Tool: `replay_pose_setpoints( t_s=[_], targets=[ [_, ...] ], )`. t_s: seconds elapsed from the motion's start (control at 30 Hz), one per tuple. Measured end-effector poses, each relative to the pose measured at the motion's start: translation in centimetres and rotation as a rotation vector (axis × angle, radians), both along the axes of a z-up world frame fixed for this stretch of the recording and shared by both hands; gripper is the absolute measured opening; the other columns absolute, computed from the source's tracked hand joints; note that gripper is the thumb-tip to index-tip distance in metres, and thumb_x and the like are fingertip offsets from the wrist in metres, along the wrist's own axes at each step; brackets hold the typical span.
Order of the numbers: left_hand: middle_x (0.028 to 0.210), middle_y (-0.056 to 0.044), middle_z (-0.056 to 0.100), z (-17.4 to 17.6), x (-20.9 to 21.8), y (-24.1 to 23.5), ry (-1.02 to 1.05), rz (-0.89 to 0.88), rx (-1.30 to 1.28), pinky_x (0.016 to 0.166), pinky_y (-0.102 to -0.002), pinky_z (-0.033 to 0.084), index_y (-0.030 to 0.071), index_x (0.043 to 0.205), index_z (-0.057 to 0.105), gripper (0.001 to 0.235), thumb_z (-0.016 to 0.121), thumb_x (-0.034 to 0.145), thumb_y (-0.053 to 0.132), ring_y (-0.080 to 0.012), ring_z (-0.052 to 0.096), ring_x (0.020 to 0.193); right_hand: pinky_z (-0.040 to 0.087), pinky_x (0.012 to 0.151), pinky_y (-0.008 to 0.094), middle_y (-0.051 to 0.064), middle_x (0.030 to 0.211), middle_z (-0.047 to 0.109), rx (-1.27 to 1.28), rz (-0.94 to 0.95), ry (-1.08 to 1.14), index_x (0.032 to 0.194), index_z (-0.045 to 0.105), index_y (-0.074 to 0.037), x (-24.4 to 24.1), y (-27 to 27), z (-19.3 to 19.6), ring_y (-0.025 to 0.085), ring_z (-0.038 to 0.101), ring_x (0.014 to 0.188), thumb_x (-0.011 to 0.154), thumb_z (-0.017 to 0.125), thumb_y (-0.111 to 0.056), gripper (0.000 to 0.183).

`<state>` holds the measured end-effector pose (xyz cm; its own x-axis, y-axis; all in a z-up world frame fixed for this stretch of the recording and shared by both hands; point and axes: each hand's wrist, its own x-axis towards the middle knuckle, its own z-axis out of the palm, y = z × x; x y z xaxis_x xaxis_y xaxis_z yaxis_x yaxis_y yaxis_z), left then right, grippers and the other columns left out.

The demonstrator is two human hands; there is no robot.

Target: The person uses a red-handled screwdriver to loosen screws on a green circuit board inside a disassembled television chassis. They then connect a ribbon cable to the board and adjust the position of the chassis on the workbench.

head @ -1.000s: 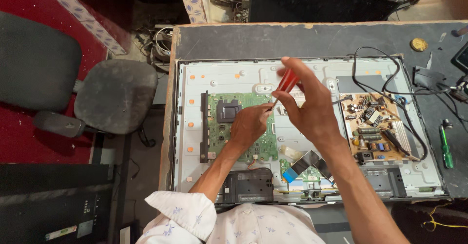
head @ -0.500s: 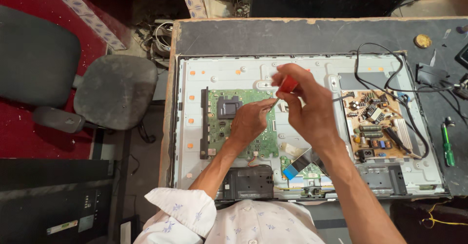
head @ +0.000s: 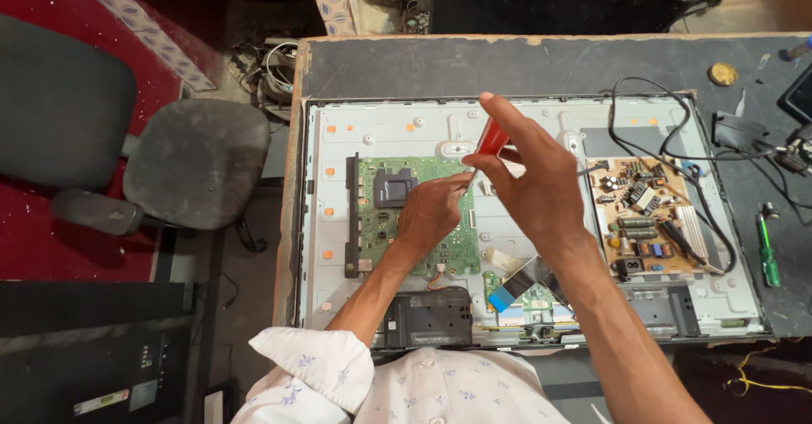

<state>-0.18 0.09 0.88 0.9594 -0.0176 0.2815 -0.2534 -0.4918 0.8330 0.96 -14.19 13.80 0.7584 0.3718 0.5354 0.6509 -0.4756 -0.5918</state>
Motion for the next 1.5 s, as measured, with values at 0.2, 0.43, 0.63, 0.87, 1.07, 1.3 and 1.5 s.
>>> replay_pose_setpoints(
  t_s=[0.2, 0.43, 0.63, 0.87, 1.07, 1.3, 1.5],
  targets=[
    [0.106, -0.019, 0.073, -0.4, -0.6, 0.1, 0.010, 0.003, -0.027, 0.082, -0.045, 0.056, 0.010, 0.124, 0.072, 0.038, 0.058, 0.090, 0.000, -0.0395, 0.070, 0.097, 0.060, 0.095, 0.033, 0.010, 0.130, 0.066, 0.147, 0.075, 0.082, 0.146, 0.048, -0.013, -0.4, 0.4, -0.3, 0.023, 0.071, 0.121, 0.095, 0.071, 0.006, 0.059],
    [0.105, -0.019, 0.074, -0.5, -0.1, 0.1, -0.009, 0.027, -0.036, 0.082, -0.044, 0.057, 0.009, 0.123, 0.071, 0.037, 0.059, 0.090, -0.001, -0.0372, 0.072, 0.098, 0.057, 0.105, 0.043, 0.023, 0.141, 0.058, 0.058, 0.146, -0.165, 0.143, 0.043, -0.003, 0.1, 0.5, 0.2, 0.037, 0.061, 0.128, 0.087, 0.071, 0.012, 0.065],
    [0.108, -0.019, 0.074, -0.2, -0.2, 0.1, -0.027, 0.001, -0.049, 0.084, -0.043, 0.059, 0.009, 0.126, 0.071, 0.042, 0.057, 0.089, -0.007, -0.0365, 0.074, 0.099, 0.061, 0.091, 0.035, 0.013, 0.132, 0.068, 0.077, -0.010, -0.043, 0.147, 0.050, -0.013, 0.1, 0.4, -0.8, 0.022, 0.073, 0.112, 0.090, 0.079, 0.005, 0.066],
    [0.119, -0.011, 0.076, -0.9, -0.1, 0.3, 0.046, -0.005, -0.053, 0.086, -0.039, 0.060, 0.016, 0.149, 0.051, 0.068, 0.049, 0.086, -0.011, -0.0300, 0.075, 0.100, 0.066, 0.095, 0.034, 0.012, 0.122, 0.069, 0.143, 0.021, -0.036, 0.151, 0.041, -0.013, -0.6, -0.3, -1.9, 0.022, 0.073, 0.116, 0.098, 0.070, 0.011, 0.065],
    [0.123, -0.011, 0.075, -0.9, 0.4, 0.2, 0.049, 0.004, -0.044, 0.089, -0.038, 0.060, 0.014, 0.153, 0.045, 0.067, 0.051, 0.089, -0.005, -0.0276, 0.075, 0.103, 0.066, 0.094, 0.034, 0.012, 0.117, 0.070, 0.323, -0.053, -0.046, 0.154, 0.038, -0.013, -1.5, -1.7, -2.9, 0.021, 0.074, 0.108, 0.096, 0.072, 0.014, 0.072],
    [0.116, -0.016, 0.072, 0.0, -5.7, 2.0, -0.164, 0.075, 0.193, 0.100, -0.047, 0.050, 0.006, 0.121, 0.071, 0.032, 0.068, 0.089, 0.006, -0.0400, 0.063, 0.115, 0.062, 0.103, 0.036, 0.014, 0.140, 0.049, 0.533, -0.439, -0.236, 0.140, 0.026, -0.011, -8.1, -11.3, -4.8, 0.030, 0.070, 0.120, 0.105, 0.078, 0.016, 0.068],
    [0.105, -0.013, 0.073, 1.3, -10.7, 0.9, -0.040, 0.038, 0.242, 0.089, -0.042, 0.053, 0.002, 0.102, 0.074, 0.021, 0.071, 0.082, 0.006, -0.0348, 0.066, 0.104, 0.066, 0.103, 0.042, 0.017, 0.136, 0.037, 0.693, -0.849, -0.394, 0.129, 0.029, -0.007, -9.7, -26.4, -9.6, 0.032, 0.070, 0.113, 0.103, 0.073, 0.021, 0.058]
  ],
)
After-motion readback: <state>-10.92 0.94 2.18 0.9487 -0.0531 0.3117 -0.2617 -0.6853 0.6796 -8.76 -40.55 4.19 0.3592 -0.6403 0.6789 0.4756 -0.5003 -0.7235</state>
